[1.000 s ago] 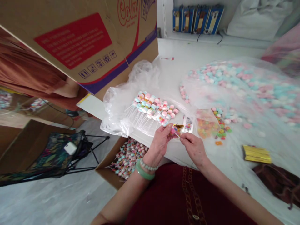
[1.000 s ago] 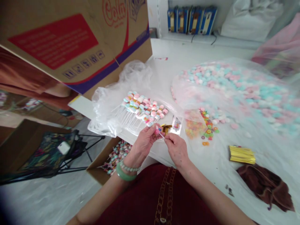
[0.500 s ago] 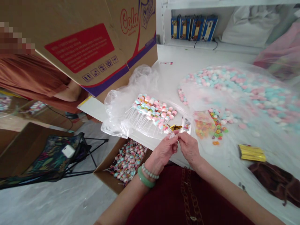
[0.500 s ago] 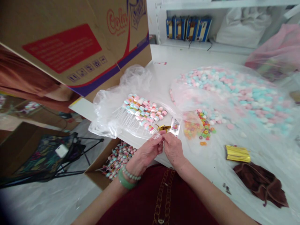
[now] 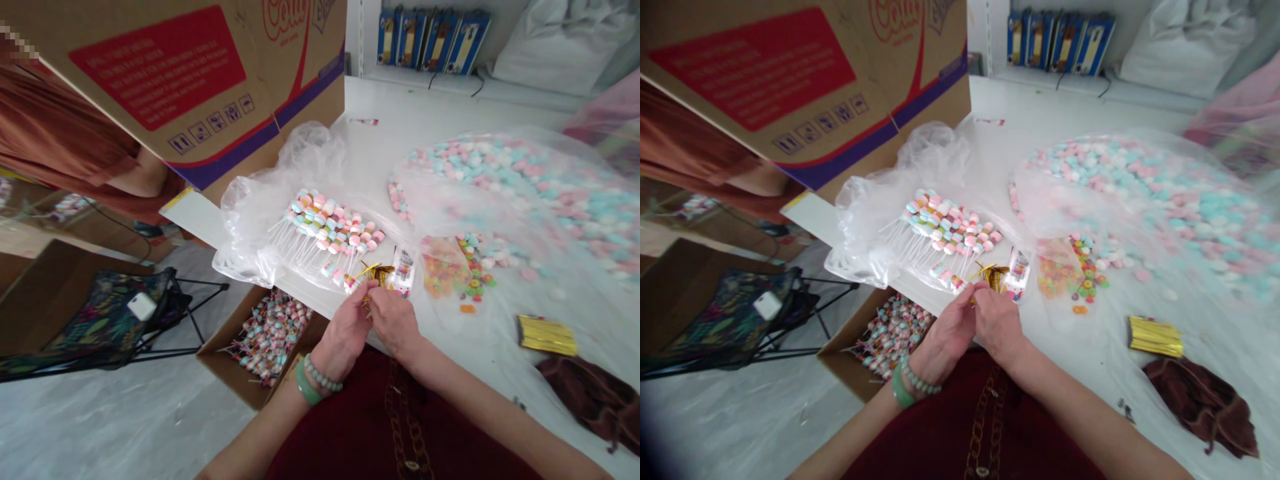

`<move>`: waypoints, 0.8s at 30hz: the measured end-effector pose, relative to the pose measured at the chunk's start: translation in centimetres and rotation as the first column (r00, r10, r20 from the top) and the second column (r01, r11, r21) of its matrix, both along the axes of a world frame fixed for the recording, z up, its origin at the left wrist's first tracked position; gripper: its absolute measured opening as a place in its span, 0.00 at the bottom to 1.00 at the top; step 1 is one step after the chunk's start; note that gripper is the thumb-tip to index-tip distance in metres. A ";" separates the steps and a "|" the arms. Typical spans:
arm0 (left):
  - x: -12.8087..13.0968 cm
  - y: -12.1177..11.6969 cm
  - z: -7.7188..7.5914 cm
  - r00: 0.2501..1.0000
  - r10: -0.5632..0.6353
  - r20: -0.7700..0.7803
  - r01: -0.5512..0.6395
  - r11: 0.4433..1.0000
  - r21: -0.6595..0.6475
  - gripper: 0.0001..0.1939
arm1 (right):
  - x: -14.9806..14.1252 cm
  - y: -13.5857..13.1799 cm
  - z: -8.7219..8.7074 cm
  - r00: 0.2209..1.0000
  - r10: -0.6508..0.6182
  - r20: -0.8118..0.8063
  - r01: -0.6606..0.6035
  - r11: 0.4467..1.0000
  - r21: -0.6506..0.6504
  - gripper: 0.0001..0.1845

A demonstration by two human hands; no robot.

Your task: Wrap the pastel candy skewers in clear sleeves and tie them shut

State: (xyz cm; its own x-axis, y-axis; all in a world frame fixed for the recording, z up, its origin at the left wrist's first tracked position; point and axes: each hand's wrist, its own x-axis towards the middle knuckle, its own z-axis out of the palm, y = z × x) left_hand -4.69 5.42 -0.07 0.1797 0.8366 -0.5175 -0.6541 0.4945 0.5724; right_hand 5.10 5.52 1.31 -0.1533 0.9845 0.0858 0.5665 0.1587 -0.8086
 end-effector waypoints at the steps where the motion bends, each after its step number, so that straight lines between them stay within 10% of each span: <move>1: -0.2 0.0 0.3 0.999 -0.022 0.038 0.022 1.000 0.003 0.17 | 0.1 0.2 -0.1 0.976 -0.048 -0.212 0.007 0.982 -0.188 0.09; 3: -0.6 -0.1 0.8 0.995 -0.091 0.051 0.089 0.995 0.043 0.16 | 0.4 0.5 -0.2 0.808 -0.233 -0.541 -0.113 0.840 -0.531 0.06; 6: -1.5 -0.3 1.2 0.972 -0.214 -0.099 0.226 0.964 0.139 0.15 | 1.0 0.4 -0.2 0.649 -0.404 -0.645 -0.277 0.664 -0.695 0.11; 11: -2.5 -0.3 1.1 0.961 -0.060 -0.271 0.107 0.981 0.163 0.13 | 1.8 0.6 0.8 0.904 -0.239 -0.355 0.077 0.907 -0.414 0.08; 17: -1.7 -0.6 1.6 0.865 -0.473 -0.166 0.476 0.879 -0.024 0.18 | 0.5 2.6 1.5 0.695 -0.365 -0.620 0.027 0.875 -0.484 0.15; 20: -1.3 -0.4 1.4 0.809 -0.157 -0.566 0.233 0.970 0.064 0.12 | 0.6 3.5 1.2 0.621 -0.485 -0.616 0.175 0.852 -0.494 0.18; 24: -2.0 0.7 1.1 0.632 0.119 -0.766 0.127 0.959 0.254 0.10 | 4.0 4.8 1.1 0.740 -0.400 -0.541 0.150 0.882 -0.447 0.16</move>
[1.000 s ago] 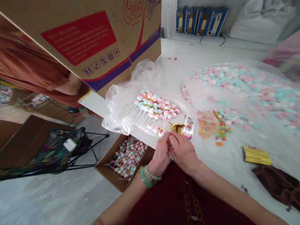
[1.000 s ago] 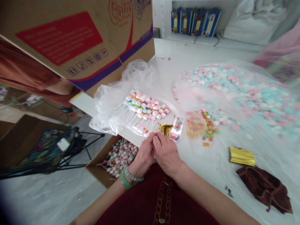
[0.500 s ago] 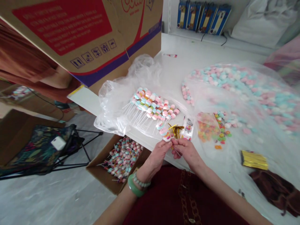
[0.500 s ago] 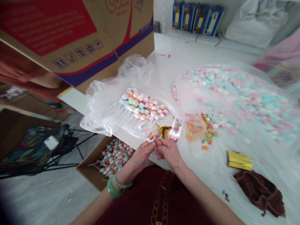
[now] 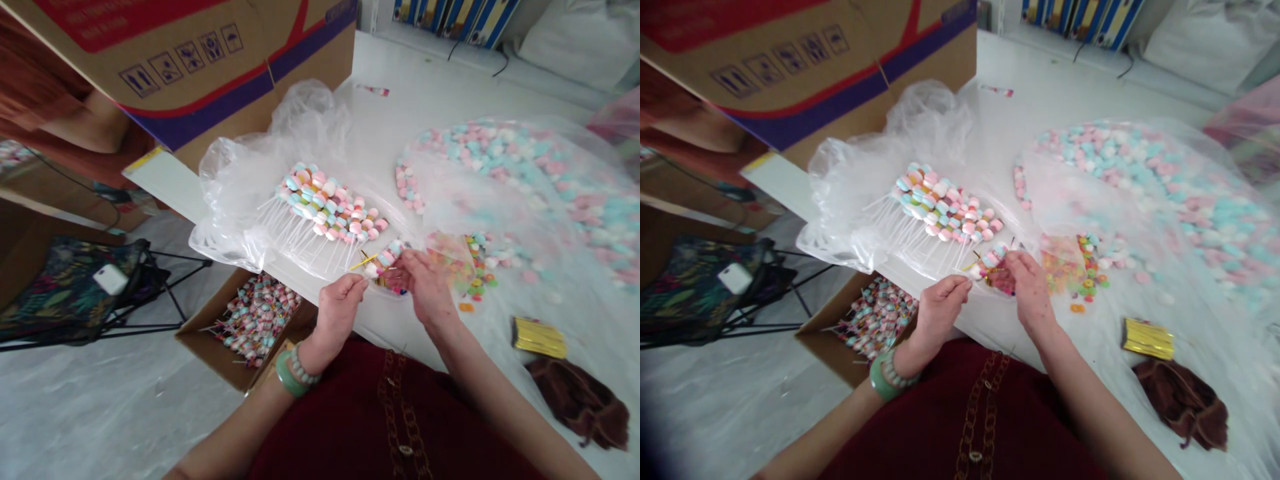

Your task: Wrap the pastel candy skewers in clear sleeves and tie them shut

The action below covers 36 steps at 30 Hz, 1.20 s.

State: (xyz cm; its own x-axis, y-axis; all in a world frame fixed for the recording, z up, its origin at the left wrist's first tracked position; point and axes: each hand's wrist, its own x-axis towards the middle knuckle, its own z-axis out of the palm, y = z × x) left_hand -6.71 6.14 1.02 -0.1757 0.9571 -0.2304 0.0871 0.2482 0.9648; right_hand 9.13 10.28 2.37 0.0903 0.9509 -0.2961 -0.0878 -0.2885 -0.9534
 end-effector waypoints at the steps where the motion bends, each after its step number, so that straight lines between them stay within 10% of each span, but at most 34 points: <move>1: -0.3 0.3 0.0 1.000 0.016 0.024 -0.016 0.999 -0.029 0.11 | 1.2 0.3 -0.1 0.990 -0.043 0.136 0.034 0.997 0.070 0.14; 4: -1.0 1.2 0.1 0.975 0.098 0.201 -0.058 0.979 -0.196 0.10 | 4.1 0.4 -0.9 0.782 -0.009 0.624 -0.168 0.960 0.224 0.07; 10: -1.3 1.7 0.7 0.905 0.197 0.378 -0.064 0.939 -0.338 0.08 | 3.4 -2.4 -2.8 0.285 0.206 0.936 -0.544 0.839 -0.019 0.13; 17: -2.6 2.2 2.0 0.906 0.197 0.375 -0.087 0.953 -0.289 0.09 | 1.1 0.3 -0.9 0.246 0.156 0.957 -0.560 0.828 0.009 0.13; 23: -3.9 2.6 2.3 0.865 0.247 0.437 -0.109 0.942 -0.317 0.08 | -2.8 4.0 -2.1 -0.039 0.146 0.989 -0.683 0.718 -0.133 0.11; 30: -4.4 1.9 1.3 0.875 0.179 0.449 -0.022 0.943 -0.333 0.10 | -0.8 3.5 -2.0 -0.038 0.061 0.997 -0.724 0.686 -0.069 0.15; 36: -3.0 2.2 0.6 0.894 0.106 0.436 0.053 0.940 -0.337 0.08 | 1.6 3.1 -1.0 0.292 0.282 0.914 -0.557 0.827 -0.077 0.12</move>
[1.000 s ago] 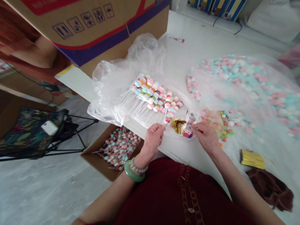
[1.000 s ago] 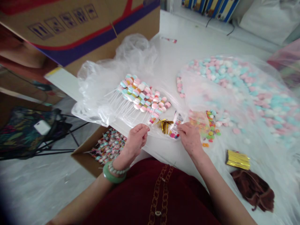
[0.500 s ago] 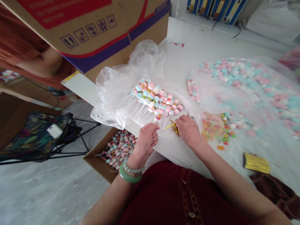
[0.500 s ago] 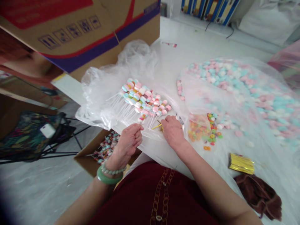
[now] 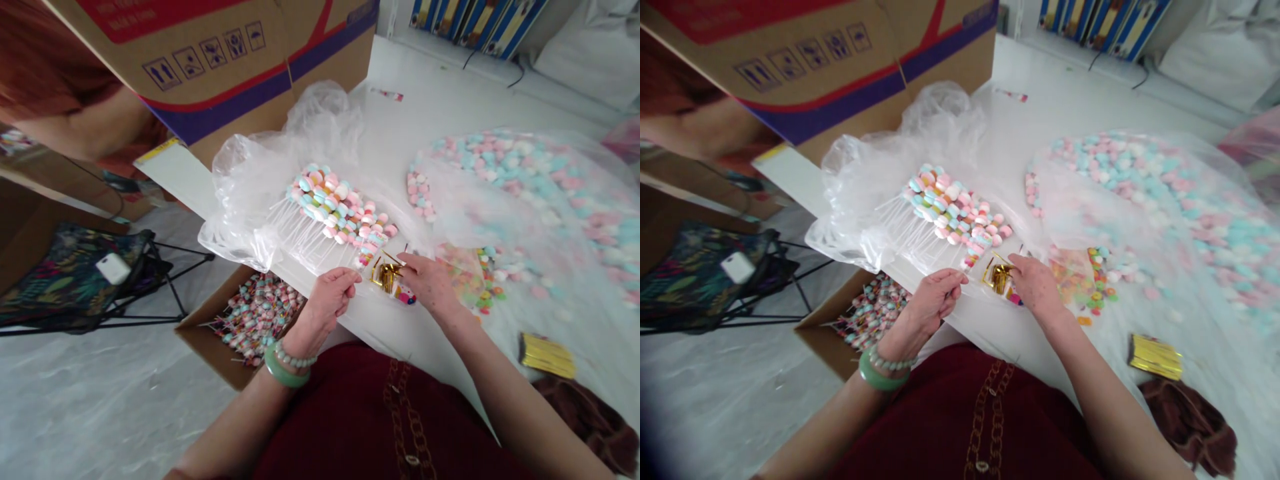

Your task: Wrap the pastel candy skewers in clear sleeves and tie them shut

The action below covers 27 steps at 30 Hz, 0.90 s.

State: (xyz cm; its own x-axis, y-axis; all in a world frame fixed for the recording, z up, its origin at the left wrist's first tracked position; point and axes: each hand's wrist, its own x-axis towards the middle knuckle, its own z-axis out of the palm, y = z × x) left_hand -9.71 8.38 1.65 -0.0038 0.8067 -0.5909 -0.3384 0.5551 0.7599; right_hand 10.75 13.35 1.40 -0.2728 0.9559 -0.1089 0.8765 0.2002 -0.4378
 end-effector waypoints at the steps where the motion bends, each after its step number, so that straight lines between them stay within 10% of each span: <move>1: 0.2 0.0 0.0 1.000 -0.004 0.010 0.004 1.000 -0.011 0.08 | 0.3 0.0 -0.1 0.996 -0.071 -0.063 0.067 0.996 -0.058 0.11; 10: 0.7 -0.2 0.4 0.998 0.027 0.061 -0.023 0.998 -0.066 0.07 | 1.1 0.3 -2.4 0.836 -0.356 -0.417 0.303 0.934 -0.189 0.09; 15: 1.0 0.2 0.6 0.998 0.055 0.039 -0.053 0.997 -0.052 0.08 | -0.2 -0.5 -0.5 0.662 -0.399 -0.635 0.314 0.916 -0.248 0.07; 23: 3.7 -0.1 0.5 0.996 -0.016 0.087 0.012 0.999 0.048 0.14 | -4.8 -4.1 1.4 0.952 -0.077 -0.297 0.153 0.959 0.239 0.13; 27: 3.9 -0.3 0.1 0.998 0.013 0.058 -0.016 0.999 0.043 0.16 | -5.2 -4.7 1.0 0.953 -0.083 -0.290 0.153 0.962 0.227 0.13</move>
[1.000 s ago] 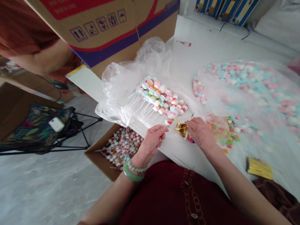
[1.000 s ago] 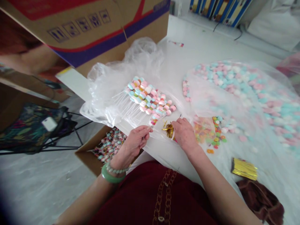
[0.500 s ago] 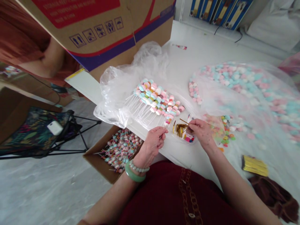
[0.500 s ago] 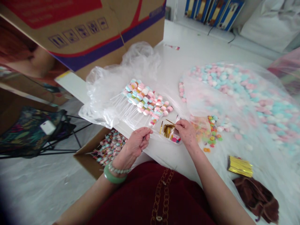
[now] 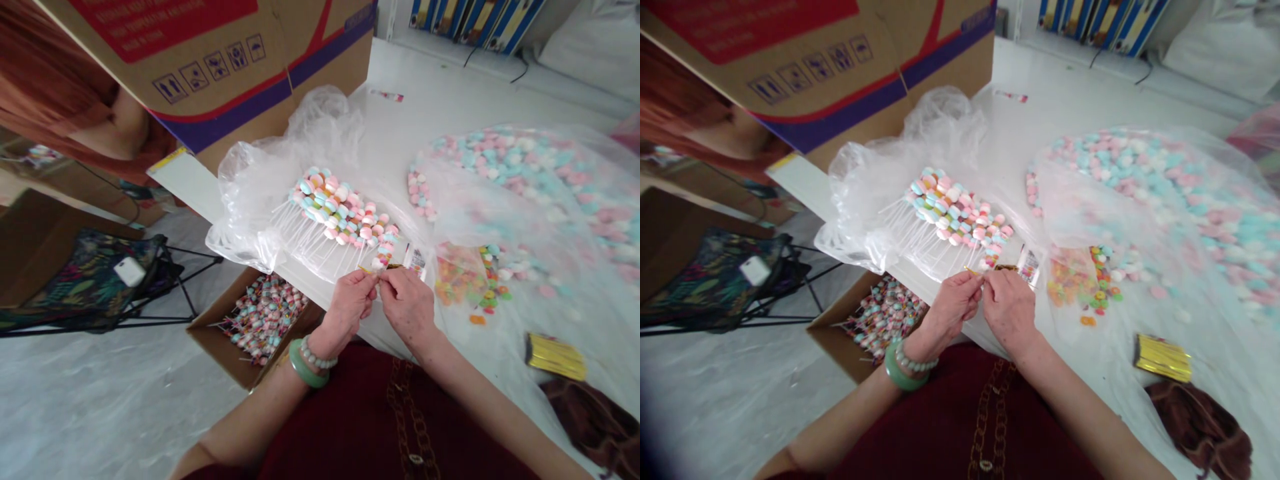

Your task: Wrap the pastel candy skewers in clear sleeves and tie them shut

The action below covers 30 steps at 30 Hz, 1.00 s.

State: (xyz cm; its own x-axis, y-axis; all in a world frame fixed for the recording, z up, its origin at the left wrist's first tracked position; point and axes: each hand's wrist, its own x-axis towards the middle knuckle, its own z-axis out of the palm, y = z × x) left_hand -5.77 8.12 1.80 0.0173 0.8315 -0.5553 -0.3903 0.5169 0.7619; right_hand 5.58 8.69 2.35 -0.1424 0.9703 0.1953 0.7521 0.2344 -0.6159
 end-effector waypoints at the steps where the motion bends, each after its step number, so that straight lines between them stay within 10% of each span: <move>1: 0.0 0.0 0.0 1.000 0.012 -0.009 -0.012 1.000 0.001 0.16 | 0.0 0.1 -0.1 0.998 -0.024 -0.065 0.020 0.998 -0.058 0.12; 4: 0.2 -0.1 0.0 0.999 0.049 -0.021 -0.048 0.998 0.043 0.16 | 0.2 0.8 -0.7 0.886 -0.185 -0.425 0.016 0.928 -0.371 0.07; 8: -0.2 -0.1 0.3 1.000 0.006 0.009 -0.007 0.994 0.105 0.17 | 0.9 1.6 -0.8 0.531 -0.363 -0.765 -0.309 0.758 -0.574 0.09; 11: -1.6 -0.3 0.7 0.959 -0.257 0.116 0.249 0.965 0.081 0.17 | 1.9 1.2 -0.2 0.517 -0.291 -0.805 -0.430 0.725 -0.538 0.18; 14: -3.5 -0.4 1.0 0.765 -0.588 0.263 0.587 0.804 0.089 0.17 | 2.9 -0.1 1.0 0.604 -0.064 -0.795 -0.538 0.703 -0.465 0.21; 18: -5.5 0.3 2.5 0.587 -0.771 0.246 0.782 0.619 0.074 0.16 | 3.1 -1.9 2.8 0.695 0.416 -0.586 -0.604 0.780 -0.162 0.09; 22: -6.7 1.9 5.5 0.551 -0.832 -0.058 0.834 0.547 0.070 0.07 | 2.5 -2.8 5.3 0.750 0.641 0.161 -0.661 0.732 0.163 0.09; 26: -5.3 1.2 8.2 0.666 -0.535 -0.520 0.704 0.682 0.200 0.11 | 2.4 -2.0 7.0 0.669 0.541 0.511 -0.685 0.716 0.139 0.12; 30: -2.1 -1.6 8.2 0.691 0.040 -0.722 0.404 0.807 0.431 0.09 | 2.0 -0.3 6.5 0.963 0.254 -0.094 -0.255 0.967 0.010 0.09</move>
State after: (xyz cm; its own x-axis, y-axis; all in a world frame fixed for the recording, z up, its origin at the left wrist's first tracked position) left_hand -7.92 6.53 10.04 0.0145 0.9989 0.0447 0.3957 -0.0468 0.9172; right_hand 7.53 8.36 8.88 -0.3659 0.9048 0.2177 0.6069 0.4094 -0.6812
